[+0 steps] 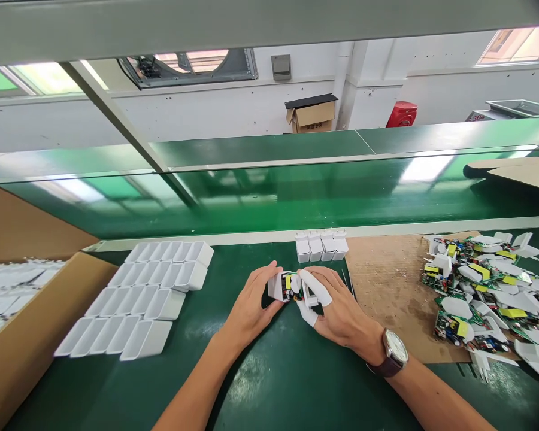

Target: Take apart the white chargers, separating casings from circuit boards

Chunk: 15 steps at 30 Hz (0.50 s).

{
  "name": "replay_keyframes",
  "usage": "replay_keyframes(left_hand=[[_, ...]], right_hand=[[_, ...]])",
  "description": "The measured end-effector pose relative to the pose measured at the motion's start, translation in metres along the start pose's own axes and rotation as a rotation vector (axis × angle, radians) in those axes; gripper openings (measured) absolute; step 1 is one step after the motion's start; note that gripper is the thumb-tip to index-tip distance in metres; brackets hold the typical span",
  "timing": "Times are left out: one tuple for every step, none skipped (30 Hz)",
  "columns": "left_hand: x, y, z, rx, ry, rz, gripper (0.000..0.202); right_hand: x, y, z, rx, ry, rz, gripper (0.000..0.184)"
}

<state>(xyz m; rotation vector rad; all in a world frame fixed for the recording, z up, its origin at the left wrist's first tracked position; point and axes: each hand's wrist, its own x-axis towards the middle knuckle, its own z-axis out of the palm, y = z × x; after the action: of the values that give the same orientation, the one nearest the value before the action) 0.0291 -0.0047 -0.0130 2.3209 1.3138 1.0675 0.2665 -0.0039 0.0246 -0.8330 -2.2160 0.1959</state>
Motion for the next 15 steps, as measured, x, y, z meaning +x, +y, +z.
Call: replay_keyframes(left_hand=[[0.0, 0.0003, -0.0002, -0.002, -0.003, -0.008, 0.072], [0.0, 0.0007, -0.0006, -0.003, -0.006, -0.013, 0.073], [0.0, 0.0012, -0.001, -0.002, -0.008, -0.015, 0.074], [0.0001, 0.0017, -0.0013, 0.0, -0.009, -0.015, 0.074], [0.0002, 0.0021, -0.0016, 0.002, -0.005, -0.011, 0.075], [0.0003, 0.0024, -0.0018, 0.005, 0.0, -0.004, 0.075], [0.0003, 0.0025, -0.0018, 0.008, 0.005, 0.0, 0.075], [0.0003, 0.0024, -0.0017, 0.011, 0.01, 0.007, 0.075], [0.0002, 0.0023, -0.0016, 0.013, 0.014, 0.011, 0.074], [0.0001, 0.0021, -0.0014, 0.015, 0.015, 0.016, 0.072], [-0.0001, 0.002, -0.0011, 0.017, 0.016, 0.022, 0.071], [-0.0002, 0.002, -0.0009, 0.017, 0.016, 0.026, 0.07], [-0.0003, 0.0023, -0.0007, 0.015, 0.016, 0.03, 0.068], [-0.0003, 0.0028, -0.0005, 0.013, 0.012, 0.032, 0.068], [-0.0002, 0.0036, -0.0002, 0.011, 0.006, 0.033, 0.067]], right_hand=[[0.0004, -0.0003, -0.0004, -0.004, 0.001, -0.003, 0.07], [0.0008, -0.0006, -0.0008, -0.009, 0.004, -0.005, 0.069], [0.0012, -0.0009, -0.0011, -0.012, 0.005, -0.006, 0.069], [0.0015, -0.001, -0.0013, -0.012, 0.006, -0.006, 0.069], [0.0018, -0.0011, -0.0013, -0.01, 0.004, -0.003, 0.069], [0.0019, -0.001, -0.0012, -0.007, 0.001, 0.001, 0.069], [0.0019, -0.0007, -0.001, -0.001, -0.004, 0.004, 0.07], [0.0018, -0.0004, -0.0007, 0.005, -0.008, 0.008, 0.07], [0.0016, 0.0, -0.0004, 0.011, -0.009, 0.011, 0.071], [0.0014, 0.0004, -0.0001, 0.018, -0.012, 0.012, 0.071], [0.0011, 0.0009, 0.0001, 0.024, -0.016, 0.012, 0.071], [0.0009, 0.0014, 0.0002, 0.03, -0.022, 0.012, 0.072], [0.0006, 0.0019, 0.0004, 0.033, -0.029, 0.013, 0.072], [0.0003, 0.0024, 0.0007, 0.036, -0.034, 0.013, 0.072], [-0.0001, 0.003, 0.0011, 0.039, -0.037, 0.011, 0.072]])
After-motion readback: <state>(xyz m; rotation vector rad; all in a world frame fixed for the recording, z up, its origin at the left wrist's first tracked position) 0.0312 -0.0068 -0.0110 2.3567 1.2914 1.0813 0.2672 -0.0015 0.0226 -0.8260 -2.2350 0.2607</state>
